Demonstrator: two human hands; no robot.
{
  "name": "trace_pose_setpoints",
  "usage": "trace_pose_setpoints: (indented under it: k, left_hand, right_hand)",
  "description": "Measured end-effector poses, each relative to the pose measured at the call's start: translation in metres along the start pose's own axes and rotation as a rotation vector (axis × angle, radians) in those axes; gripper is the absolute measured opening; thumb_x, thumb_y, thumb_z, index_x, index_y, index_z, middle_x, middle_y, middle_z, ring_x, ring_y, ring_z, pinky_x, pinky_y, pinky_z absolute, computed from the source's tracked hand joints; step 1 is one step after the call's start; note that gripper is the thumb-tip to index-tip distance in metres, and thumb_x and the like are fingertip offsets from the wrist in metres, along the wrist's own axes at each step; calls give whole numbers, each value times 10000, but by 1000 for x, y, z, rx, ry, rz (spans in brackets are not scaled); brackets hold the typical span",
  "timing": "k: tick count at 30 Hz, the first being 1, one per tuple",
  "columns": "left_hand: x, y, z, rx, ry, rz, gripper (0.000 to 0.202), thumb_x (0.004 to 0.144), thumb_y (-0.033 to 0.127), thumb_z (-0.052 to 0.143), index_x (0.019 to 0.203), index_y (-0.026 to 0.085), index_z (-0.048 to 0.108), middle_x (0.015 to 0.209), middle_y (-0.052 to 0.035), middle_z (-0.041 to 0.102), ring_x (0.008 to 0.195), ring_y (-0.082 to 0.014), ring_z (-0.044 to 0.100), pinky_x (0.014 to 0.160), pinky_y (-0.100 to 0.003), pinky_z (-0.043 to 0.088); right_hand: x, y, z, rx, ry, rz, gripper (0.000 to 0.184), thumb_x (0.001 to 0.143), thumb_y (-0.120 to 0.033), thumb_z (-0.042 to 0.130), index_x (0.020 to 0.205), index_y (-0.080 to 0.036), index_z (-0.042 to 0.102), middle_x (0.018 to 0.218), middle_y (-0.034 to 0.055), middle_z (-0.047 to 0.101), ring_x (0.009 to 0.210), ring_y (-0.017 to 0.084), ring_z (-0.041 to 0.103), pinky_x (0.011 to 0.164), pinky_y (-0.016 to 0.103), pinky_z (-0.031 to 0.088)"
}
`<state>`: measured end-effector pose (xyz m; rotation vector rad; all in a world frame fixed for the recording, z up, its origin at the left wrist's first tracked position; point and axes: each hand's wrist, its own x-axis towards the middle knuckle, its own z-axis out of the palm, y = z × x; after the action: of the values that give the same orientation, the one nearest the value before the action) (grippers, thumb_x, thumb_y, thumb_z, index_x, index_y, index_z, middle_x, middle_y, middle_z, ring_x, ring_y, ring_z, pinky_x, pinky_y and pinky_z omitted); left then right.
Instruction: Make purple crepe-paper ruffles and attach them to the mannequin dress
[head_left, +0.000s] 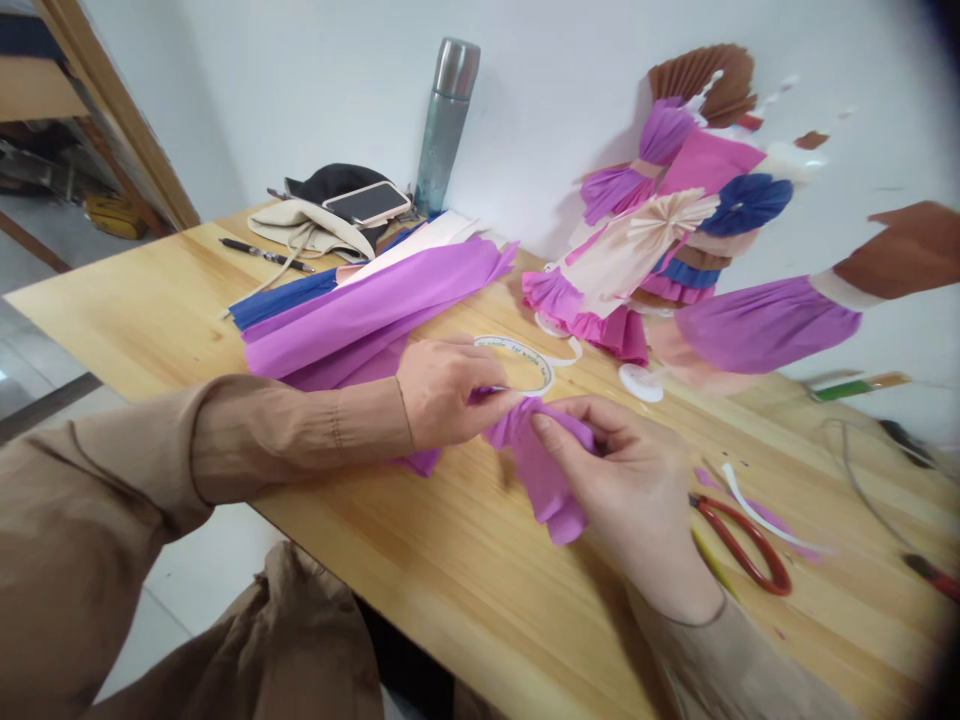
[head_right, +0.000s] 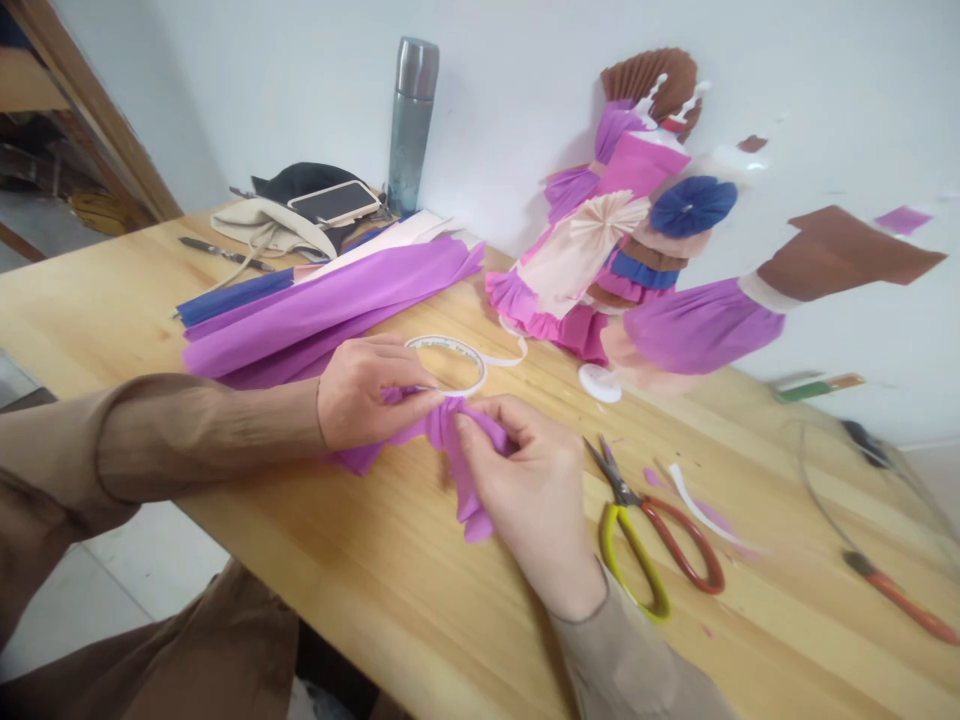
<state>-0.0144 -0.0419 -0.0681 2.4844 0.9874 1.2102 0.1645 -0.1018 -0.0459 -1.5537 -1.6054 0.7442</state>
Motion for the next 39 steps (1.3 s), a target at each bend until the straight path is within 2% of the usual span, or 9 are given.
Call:
trace_pose_setpoints:
  k: [4,10,13,18,24,32,36,39]
  left_hand:
    - [0,0,1,-30,45,-17,307,893,342,587,671,176,718,593,-11,657,584,-107,549,605,-246,416]
    - [0,1,1,-62,19,-21,287,881,341,595,686,178,728,597,-9,670,577,-99,541,610,-236,422]
    - [1,2,1,-71,35,-41,309,884,349,591,661,177,720,591,-10,666,575,-97,532,611,-239,426]
    - [1,1,0,-95,55,28,333,903,351,575,654,175,710,591,-7,668,580,-96,556,607,-231,438]
    - [0,-1,1,-94,92,54,276,896,329,594,703,184,727,607,2,686,585,-89,577,615,-213,446]
    - [1,-1,1,-62,99,50,273,889,294,591,681,176,724,609,0,689,571,-89,558,586,-217,427]
    - [1,-1,1,-33,106,24,281,887,299,580,678,179,724,582,0,673,566,-92,554,591,-221,429]
    - [1,-2,2,-24,108,42,293,892,315,579,673,179,719,610,-1,692,565,-90,558,592,-218,434]
  right_hand:
    - [2,2,-1,-10,56,-37,131,807,-333,679,774,-210,708,617,29,679,428,138,566,375,248,404]
    - [7,6,-2,-8,10,-136,89,797,-303,659,773,-239,716,698,40,708,585,176,606,554,311,486]
    - [8,5,-3,18,36,-105,99,784,-326,678,753,-233,694,679,40,691,576,168,587,539,298,470]
    - [9,5,-3,48,59,-44,167,746,-355,710,686,-207,661,580,8,616,486,122,496,453,250,395]
    - [9,7,-2,183,3,-68,136,719,-328,728,725,-196,695,674,26,703,540,134,580,477,241,457]
    - [14,4,-6,50,88,-74,170,711,-344,715,672,-182,680,589,22,667,476,129,545,434,237,424]
    - [12,6,-6,-24,98,-133,166,728,-335,688,646,-191,680,545,7,640,459,130,523,418,243,388]
    - [8,7,-4,-50,66,-214,123,762,-297,661,713,-202,720,616,12,697,503,145,577,465,260,433]
